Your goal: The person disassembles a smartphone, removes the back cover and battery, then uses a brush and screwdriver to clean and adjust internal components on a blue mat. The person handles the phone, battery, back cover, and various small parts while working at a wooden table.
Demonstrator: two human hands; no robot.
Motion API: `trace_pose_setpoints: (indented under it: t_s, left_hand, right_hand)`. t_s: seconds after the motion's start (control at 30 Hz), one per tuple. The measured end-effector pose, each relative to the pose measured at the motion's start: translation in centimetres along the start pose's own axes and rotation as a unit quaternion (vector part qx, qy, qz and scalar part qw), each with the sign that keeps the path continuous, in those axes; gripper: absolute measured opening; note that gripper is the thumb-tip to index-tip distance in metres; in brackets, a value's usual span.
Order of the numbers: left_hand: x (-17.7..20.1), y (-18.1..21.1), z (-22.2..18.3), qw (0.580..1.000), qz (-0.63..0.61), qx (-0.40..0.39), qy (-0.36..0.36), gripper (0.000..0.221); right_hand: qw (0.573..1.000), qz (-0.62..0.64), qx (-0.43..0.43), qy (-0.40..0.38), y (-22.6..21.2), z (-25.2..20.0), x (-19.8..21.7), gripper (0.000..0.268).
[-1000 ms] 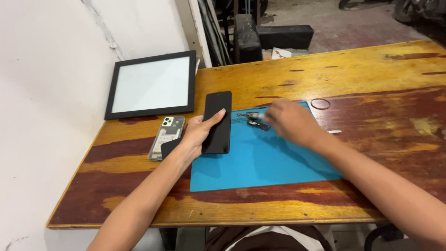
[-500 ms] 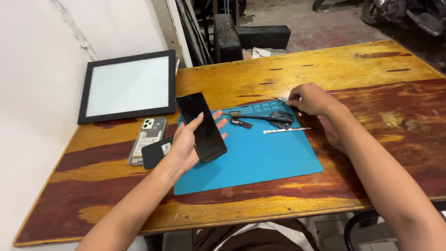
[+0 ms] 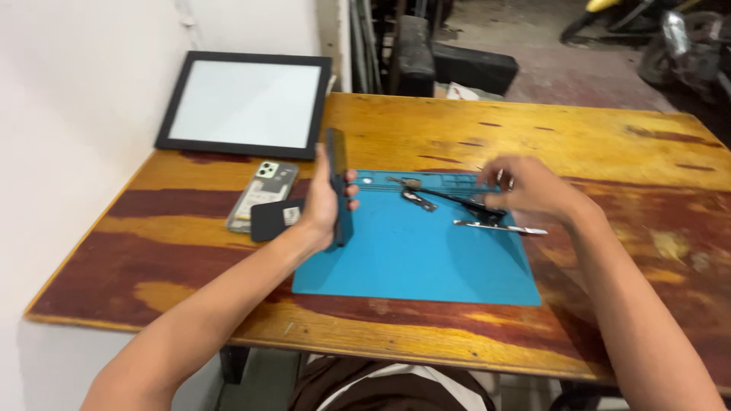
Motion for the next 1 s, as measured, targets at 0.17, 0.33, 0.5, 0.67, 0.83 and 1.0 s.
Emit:
trace_pose_setpoints:
  t_s: [0.17, 0.33, 0.5, 0.67, 0.83, 1.0]
  left_hand:
    - [-0.6, -0.5, -0.1, 0.996, 0.026, -0.082, 0.002, 0.045]
    - [-0.9, -0.9, -0.7, 0.985, 0.066, -0.157, 0.001, 0.052]
    - [-0.3, -1.0, -0.6, 0.985, 0.025, -0.165, -0.029, 0.054]
    - [-0.3, -1.3, -1.0, 0.988, -0.07, -0.114, -0.079, 0.055]
    - [-1.1, -1.4, -1.9, 0.988, -0.063, -0.103, -0.097, 0.056]
    - [-2.0, -1.6, -3.1, 0.98, 0.028, -0.175, -0.09, 0.058]
  right_hand:
    - [0.984, -0.077, -0.09, -0.131, -4.2, -0.9, -1.2, 0.032]
    - [0.985, -0.067, -0.092, -0.128, -5.6, -0.6, -1.8, 0.027]
    - [0.982, -0.08, -0.102, -0.14, -5.8, -0.6, -1.9, 0.021]
    - [0.986, -0.039, -0.073, -0.142, -6.4, -0.6, -2.4, 0.017]
    - [0.995, 0.066, 0.071, -0.031, -7.6, -0.9, -3.8, 0.013]
    - [0.904, 0.393, 0.11, 0.127, -10.8, -2.4, -6.3, 0.033]
Point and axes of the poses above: each hand's wrist, its own z-axis towards the middle knuckle, its own x-axis out of the back of the hand, y = z × x, the point moved 1 cm from there along z, towards the middle knuckle, and after that the axes turned 2 degrees about z, right-handed, at the moved point
